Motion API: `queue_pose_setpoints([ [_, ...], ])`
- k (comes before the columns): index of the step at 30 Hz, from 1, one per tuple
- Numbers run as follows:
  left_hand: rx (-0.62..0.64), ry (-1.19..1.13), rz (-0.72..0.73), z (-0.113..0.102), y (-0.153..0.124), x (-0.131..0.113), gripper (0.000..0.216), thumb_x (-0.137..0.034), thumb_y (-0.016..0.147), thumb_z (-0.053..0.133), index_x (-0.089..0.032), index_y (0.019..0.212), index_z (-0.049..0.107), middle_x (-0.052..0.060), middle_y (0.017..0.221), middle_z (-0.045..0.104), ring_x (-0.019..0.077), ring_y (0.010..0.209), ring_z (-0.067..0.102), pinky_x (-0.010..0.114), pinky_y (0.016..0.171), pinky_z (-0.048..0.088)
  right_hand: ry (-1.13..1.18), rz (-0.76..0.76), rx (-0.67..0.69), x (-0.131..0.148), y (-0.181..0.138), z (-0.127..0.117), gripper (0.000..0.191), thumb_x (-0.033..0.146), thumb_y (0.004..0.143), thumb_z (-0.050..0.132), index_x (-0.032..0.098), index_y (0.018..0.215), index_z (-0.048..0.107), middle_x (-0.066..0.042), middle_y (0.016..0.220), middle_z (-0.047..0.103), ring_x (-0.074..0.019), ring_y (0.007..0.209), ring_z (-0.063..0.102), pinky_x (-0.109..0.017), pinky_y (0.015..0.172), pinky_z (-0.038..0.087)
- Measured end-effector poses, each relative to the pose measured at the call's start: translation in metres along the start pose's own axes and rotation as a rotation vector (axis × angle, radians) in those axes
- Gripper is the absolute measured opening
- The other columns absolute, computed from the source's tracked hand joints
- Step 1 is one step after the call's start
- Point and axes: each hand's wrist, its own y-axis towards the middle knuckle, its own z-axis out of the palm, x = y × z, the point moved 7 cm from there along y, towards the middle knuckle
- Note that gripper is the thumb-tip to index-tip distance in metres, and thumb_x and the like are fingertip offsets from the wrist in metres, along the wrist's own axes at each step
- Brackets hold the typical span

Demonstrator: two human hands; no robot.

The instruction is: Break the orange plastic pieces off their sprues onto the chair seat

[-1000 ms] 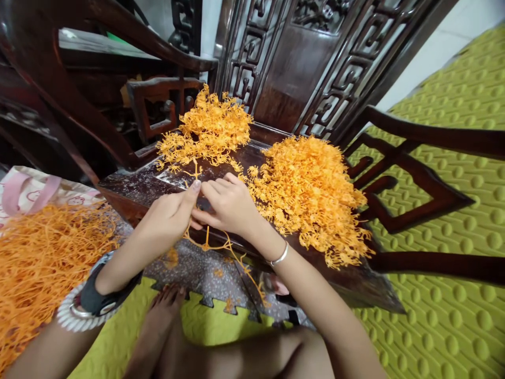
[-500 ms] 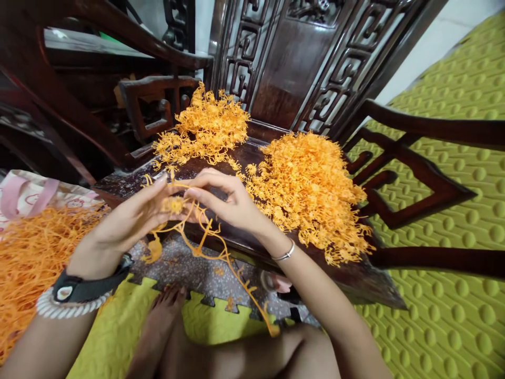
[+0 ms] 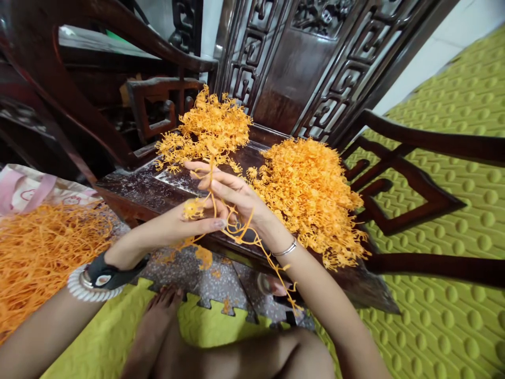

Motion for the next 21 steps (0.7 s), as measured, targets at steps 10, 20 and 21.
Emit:
queue_pose_setpoints([
  [10, -0.236, 0.782, 0.161, -0.02, -0.022, -0.045, 0.026, -0.042, 0.084, 0.059, -0.021, 0.075, 0.069, -0.001, 0.076, 0.07, 0.0147, 0.069, 0.059, 0.025, 0.066, 0.042, 0.155, -0.036, 0.072, 0.017, -0.006, -0.007, 0.025, 0.044, 0.083, 0.062, 0.019, 0.082, 0.067, -0.006, 0.124, 0.057, -0.02, 0.115, 0.051, -0.039, 0.096, 0.042],
  [20, -0.274, 1.164, 0.272, -0.011, -0.053, -0.065, 0.026, -0.036, 0.092, 0.045, -0.026, 0.09, 0.069, 0.002, 0.095, 0.071, 0.0206, 0.09, 0.063, 0.039, 0.094, 0.042, 0.273, 0.008, -0.049, 0.009, -0.001, -0.009, 0.023, 0.038, 0.087, 0.059, 0.018, 0.09, 0.069, 0.001, 0.074, 0.062, -0.0083, 0.071, 0.055, -0.023, 0.074, 0.045],
  [21, -0.194, 1.079, 0.255, -0.009, -0.052, -0.063, 0.026, -0.036, 0.092, 0.044, -0.029, 0.095, 0.069, 0.0, 0.097, 0.07, 0.0185, 0.092, 0.064, 0.033, 0.087, 0.047, 0.322, -0.008, -0.034, 0.01, -0.001, -0.008, 0.023, 0.039, 0.087, 0.059, 0.017, 0.088, 0.067, 0.001, 0.075, 0.061, -0.0084, 0.071, 0.056, -0.023, 0.073, 0.045],
])
